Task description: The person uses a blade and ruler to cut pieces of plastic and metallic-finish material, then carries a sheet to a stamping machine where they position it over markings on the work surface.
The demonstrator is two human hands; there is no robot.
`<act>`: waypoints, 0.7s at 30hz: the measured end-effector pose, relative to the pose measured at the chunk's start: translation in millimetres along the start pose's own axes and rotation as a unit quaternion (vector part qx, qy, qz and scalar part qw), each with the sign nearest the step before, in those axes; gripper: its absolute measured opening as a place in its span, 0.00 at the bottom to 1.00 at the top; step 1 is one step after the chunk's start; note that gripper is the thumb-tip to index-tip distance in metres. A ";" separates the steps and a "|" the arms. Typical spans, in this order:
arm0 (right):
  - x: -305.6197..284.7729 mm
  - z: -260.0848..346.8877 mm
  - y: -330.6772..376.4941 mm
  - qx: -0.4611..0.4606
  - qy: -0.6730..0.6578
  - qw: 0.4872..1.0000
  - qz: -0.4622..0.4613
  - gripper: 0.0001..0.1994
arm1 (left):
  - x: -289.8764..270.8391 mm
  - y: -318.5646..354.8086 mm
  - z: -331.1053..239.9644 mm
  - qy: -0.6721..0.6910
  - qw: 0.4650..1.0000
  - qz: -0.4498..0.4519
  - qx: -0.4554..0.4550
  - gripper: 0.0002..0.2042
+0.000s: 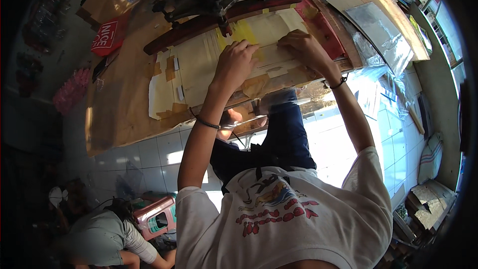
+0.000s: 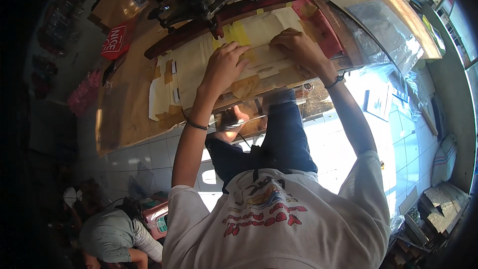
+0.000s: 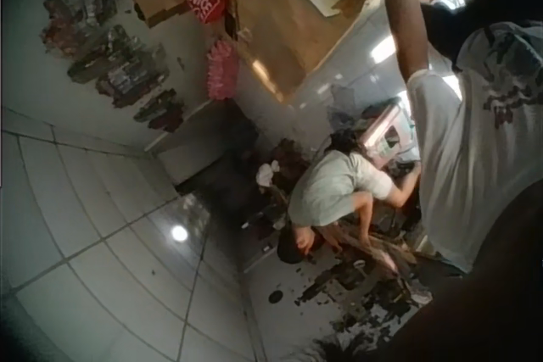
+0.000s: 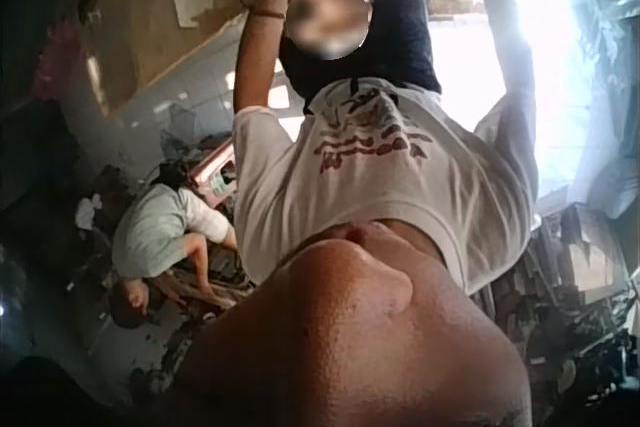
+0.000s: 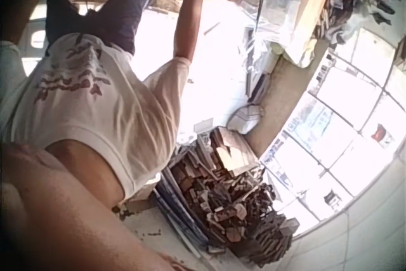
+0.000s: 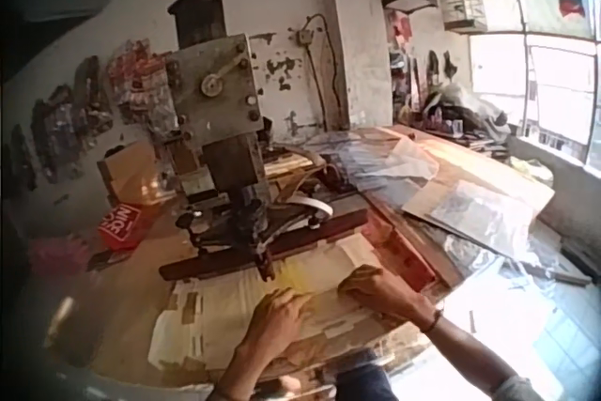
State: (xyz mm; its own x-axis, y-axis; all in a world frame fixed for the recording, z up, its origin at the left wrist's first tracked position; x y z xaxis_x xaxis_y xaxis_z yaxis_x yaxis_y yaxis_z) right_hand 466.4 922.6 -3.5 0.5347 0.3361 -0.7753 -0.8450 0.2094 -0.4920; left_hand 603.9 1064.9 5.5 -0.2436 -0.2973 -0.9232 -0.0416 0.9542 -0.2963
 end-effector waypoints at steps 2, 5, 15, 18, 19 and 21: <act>-0.8 -0.5 3.3 0.015 0.040 0.997 0.068 0.12 | 4.7 -1.2 -0.2 -0.024 1.000 0.008 0.008 0.19; 6.0 -0.6 9.2 0.036 0.119 0.987 0.102 0.15 | 15.7 5.4 -8.7 -0.070 0.997 0.014 0.012 0.18; 45.5 57.8 17.1 0.001 0.163 0.983 0.084 0.27 | 25.7 42.5 -14.2 -0.059 0.997 0.025 -0.040 0.27; 42.0 57.2 19.3 0.004 0.170 0.981 0.092 0.28 | 17.5 68.7 -6.2 -0.056 0.995 0.031 -0.078 0.31; 43.3 56.8 19.3 0.008 0.176 0.980 0.093 0.28 | 13.7 78.2 -2.9 -0.055 0.995 0.034 -0.081 0.31; 44.9 57.5 18.5 0.004 0.168 0.982 0.091 0.27 | 5.8 97.4 8.5 -0.087 0.987 0.045 -0.124 0.32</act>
State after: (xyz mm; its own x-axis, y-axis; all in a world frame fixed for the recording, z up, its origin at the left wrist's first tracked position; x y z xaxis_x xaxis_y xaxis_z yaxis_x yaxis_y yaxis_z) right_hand 474.6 994.4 -24.7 0.3447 0.0479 -0.9375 -0.9261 0.1806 -0.3312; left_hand 606.6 1155.8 -30.8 -0.0880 -0.1919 -0.9774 -0.2690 0.9494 -0.1622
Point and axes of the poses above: each hand's wrist, its own y-axis away from the middle knuckle, its own x-axis out of the palm, z = x × y, the point moved 6 cm from there along -y, towards the middle knuckle, and after that the axes turned 4 degrees about z, right-handed, at the moved point
